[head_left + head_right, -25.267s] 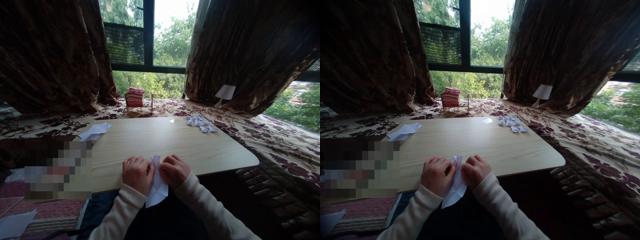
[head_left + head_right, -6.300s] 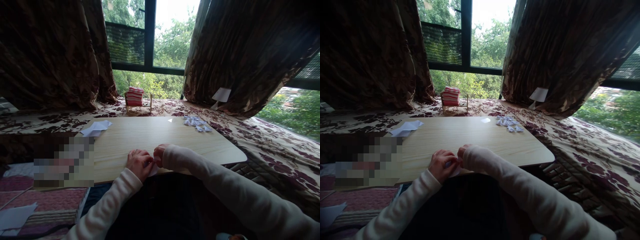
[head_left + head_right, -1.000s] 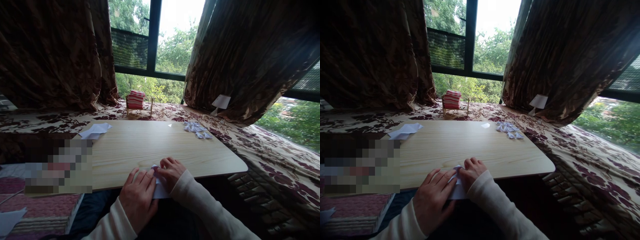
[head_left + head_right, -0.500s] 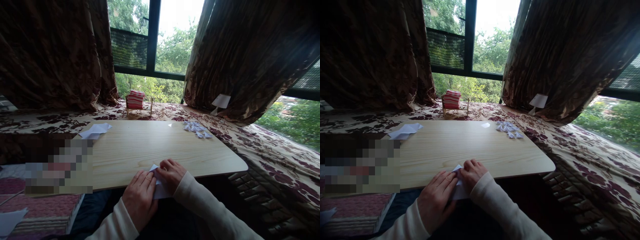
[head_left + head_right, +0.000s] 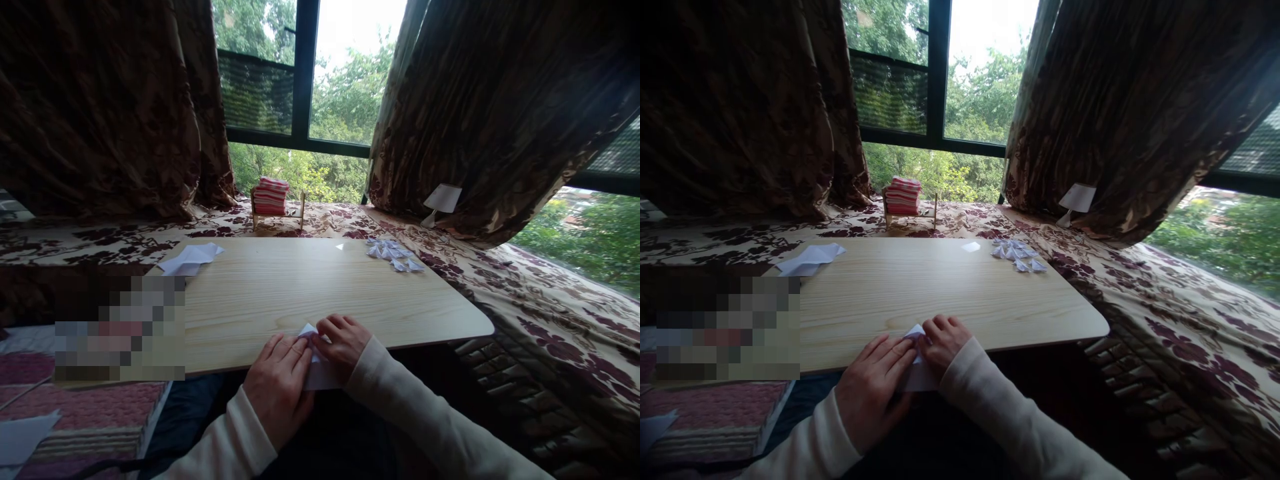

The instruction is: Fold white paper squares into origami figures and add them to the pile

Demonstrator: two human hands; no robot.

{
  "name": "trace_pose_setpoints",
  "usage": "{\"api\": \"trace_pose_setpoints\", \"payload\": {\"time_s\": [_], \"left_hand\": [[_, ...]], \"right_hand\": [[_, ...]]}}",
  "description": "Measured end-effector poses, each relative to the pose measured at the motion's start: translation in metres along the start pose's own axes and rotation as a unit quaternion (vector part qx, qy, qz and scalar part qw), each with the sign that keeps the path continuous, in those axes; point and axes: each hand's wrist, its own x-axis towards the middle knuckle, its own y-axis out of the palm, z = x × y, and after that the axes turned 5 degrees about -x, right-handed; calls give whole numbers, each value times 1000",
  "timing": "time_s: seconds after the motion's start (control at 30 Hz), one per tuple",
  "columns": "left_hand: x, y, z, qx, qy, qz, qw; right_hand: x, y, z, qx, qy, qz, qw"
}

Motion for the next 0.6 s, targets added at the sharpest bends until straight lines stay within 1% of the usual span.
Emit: {"api": "trace_pose_setpoints", "payload": {"time_s": [0.1,0.2,0.37,0.5,0.6], "left_hand": [[1,0,0,-2,-7,3,1000],[-1,-1,-1,2,-18,7,1000],[-5,-2,-4,13,-16,27,999],[-5,-2,-5,13,-12,21,1000],[-2,-2,-7,9,-24,21,999]], "right_hand": [[2,-2,1,-1,-7,13,1000],[-1,-3,-2,22,-10,22,999],[-8,-2,-8,59,5,27,998],[-5,-1,-11,79,18,56,995],[-2,-4,-12,110,31,76,991]]}}
